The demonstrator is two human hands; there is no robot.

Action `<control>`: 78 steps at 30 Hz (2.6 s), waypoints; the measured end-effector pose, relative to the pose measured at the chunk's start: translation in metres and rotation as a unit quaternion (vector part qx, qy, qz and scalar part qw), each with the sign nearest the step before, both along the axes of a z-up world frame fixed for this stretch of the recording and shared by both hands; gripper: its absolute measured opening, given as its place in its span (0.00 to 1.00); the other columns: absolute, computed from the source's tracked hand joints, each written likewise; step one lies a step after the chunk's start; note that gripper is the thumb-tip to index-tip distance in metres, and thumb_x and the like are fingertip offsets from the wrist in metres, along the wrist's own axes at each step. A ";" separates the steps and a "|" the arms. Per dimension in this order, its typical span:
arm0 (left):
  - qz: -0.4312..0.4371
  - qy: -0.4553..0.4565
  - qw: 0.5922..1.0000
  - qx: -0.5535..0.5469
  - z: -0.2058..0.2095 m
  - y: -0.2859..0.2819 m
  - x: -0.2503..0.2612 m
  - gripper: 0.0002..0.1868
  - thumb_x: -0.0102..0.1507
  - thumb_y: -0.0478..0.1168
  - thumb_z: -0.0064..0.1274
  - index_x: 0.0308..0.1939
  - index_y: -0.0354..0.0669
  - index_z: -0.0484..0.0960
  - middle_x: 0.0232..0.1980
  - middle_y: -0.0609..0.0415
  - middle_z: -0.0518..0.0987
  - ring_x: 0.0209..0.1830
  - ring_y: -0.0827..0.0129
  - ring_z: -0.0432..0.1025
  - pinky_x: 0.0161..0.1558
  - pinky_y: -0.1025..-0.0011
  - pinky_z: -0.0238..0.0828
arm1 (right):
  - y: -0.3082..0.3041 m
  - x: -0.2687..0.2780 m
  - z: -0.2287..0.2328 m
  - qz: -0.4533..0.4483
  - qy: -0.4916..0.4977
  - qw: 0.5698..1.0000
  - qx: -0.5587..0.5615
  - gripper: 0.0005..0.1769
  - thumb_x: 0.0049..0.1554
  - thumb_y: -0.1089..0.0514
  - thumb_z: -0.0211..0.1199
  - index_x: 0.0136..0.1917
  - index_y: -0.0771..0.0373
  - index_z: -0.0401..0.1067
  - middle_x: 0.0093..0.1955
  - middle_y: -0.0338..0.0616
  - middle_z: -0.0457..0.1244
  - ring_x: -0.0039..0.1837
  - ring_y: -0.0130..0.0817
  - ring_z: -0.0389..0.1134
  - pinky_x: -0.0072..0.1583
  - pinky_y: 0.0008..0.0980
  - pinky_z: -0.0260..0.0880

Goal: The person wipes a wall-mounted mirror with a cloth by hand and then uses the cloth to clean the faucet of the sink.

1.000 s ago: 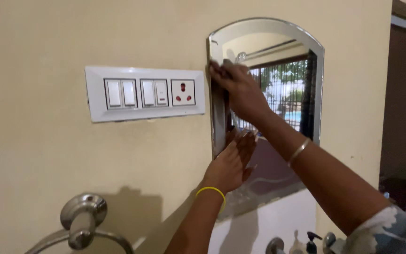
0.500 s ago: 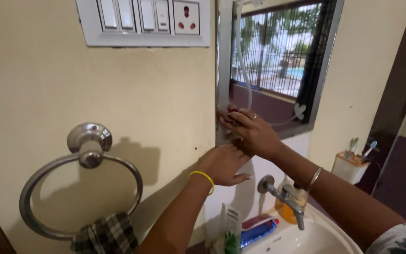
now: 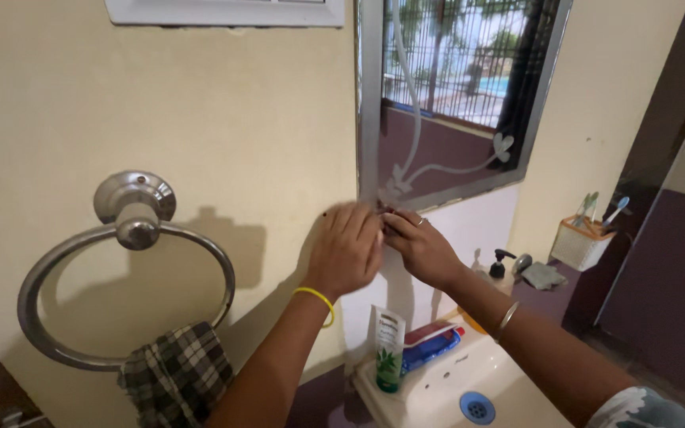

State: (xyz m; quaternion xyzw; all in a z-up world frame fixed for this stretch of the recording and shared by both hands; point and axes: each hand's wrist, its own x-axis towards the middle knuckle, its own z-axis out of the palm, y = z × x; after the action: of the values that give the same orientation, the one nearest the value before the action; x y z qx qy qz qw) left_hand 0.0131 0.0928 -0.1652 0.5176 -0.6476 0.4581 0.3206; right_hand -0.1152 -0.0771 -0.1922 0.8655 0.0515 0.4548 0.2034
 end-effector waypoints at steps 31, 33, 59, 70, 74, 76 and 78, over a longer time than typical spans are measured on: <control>0.377 -0.196 0.903 0.065 0.021 -0.047 0.022 0.34 0.68 0.41 0.28 0.79 0.34 0.53 0.84 0.47 0.47 0.84 0.61 0.41 0.79 0.64 0.33 | -0.026 0.029 -0.025 -0.061 -0.211 0.949 0.228 0.39 0.59 0.76 0.48 0.80 0.53 0.56 0.72 0.61 0.58 0.69 0.53 0.64 0.66 0.41 0.72; 0.387 -0.202 0.898 0.055 0.021 -0.045 0.020 0.34 0.68 0.40 0.27 0.80 0.35 0.54 0.84 0.47 0.47 0.84 0.62 0.40 0.79 0.64 0.33 | -0.073 0.014 -0.013 -0.094 -0.230 0.921 0.300 0.37 0.60 0.76 0.48 0.80 0.56 0.59 0.72 0.67 0.56 0.68 0.57 0.63 0.64 0.41 0.71; 0.385 -0.256 0.886 -0.025 0.124 -0.115 -0.013 0.43 0.73 0.63 0.23 0.81 0.33 0.50 0.84 0.45 0.46 0.84 0.56 0.36 0.80 0.57 0.21 | -0.098 -0.017 0.008 0.130 -0.211 0.846 0.473 0.20 0.74 0.64 0.41 0.74 0.60 0.65 0.70 0.55 0.62 0.69 0.44 0.69 0.70 0.36 0.68; 0.337 -0.232 0.912 -0.035 0.122 -0.121 -0.002 0.40 0.74 0.59 0.23 0.80 0.30 0.52 0.84 0.42 0.48 0.83 0.51 0.40 0.80 0.57 0.26 | -0.055 0.051 0.005 0.019 -0.289 0.868 0.404 0.22 0.65 0.69 0.50 0.70 0.62 0.69 0.65 0.58 0.61 0.60 0.44 0.71 0.63 0.35 0.75; 0.339 -0.250 0.906 -0.039 0.121 -0.121 0.002 0.36 0.75 0.55 0.23 0.78 0.28 0.55 0.83 0.42 0.49 0.83 0.51 0.41 0.80 0.56 0.27 | -0.010 0.054 -0.006 -0.067 -0.275 0.944 0.171 0.26 0.61 0.70 0.57 0.72 0.63 0.64 0.72 0.60 0.57 0.70 0.52 0.64 0.70 0.41 0.69; 0.330 -0.247 0.910 -0.044 0.123 -0.122 0.005 0.36 0.75 0.54 0.23 0.78 0.28 0.55 0.84 0.43 0.49 0.83 0.51 0.40 0.80 0.57 0.27 | -0.028 0.045 0.002 -0.082 -0.287 0.932 0.205 0.30 0.59 0.71 0.54 0.75 0.64 0.63 0.71 0.62 0.57 0.69 0.55 0.64 0.69 0.43 0.69; 0.319 -0.240 0.916 -0.042 0.119 -0.122 0.007 0.36 0.75 0.54 0.23 0.78 0.28 0.54 0.84 0.43 0.49 0.83 0.51 0.40 0.80 0.57 0.27 | -0.061 0.036 0.014 0.006 -0.337 0.832 0.441 0.25 0.65 0.64 0.52 0.75 0.65 0.62 0.70 0.61 0.58 0.69 0.53 0.66 0.69 0.42 0.70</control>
State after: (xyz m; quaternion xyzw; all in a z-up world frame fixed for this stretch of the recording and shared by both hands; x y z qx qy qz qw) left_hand 0.0196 -0.0291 -0.0460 0.5572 -0.4861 0.6731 0.0141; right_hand -0.0793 -0.1384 -0.1779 0.6562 -0.2209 0.6937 -0.1983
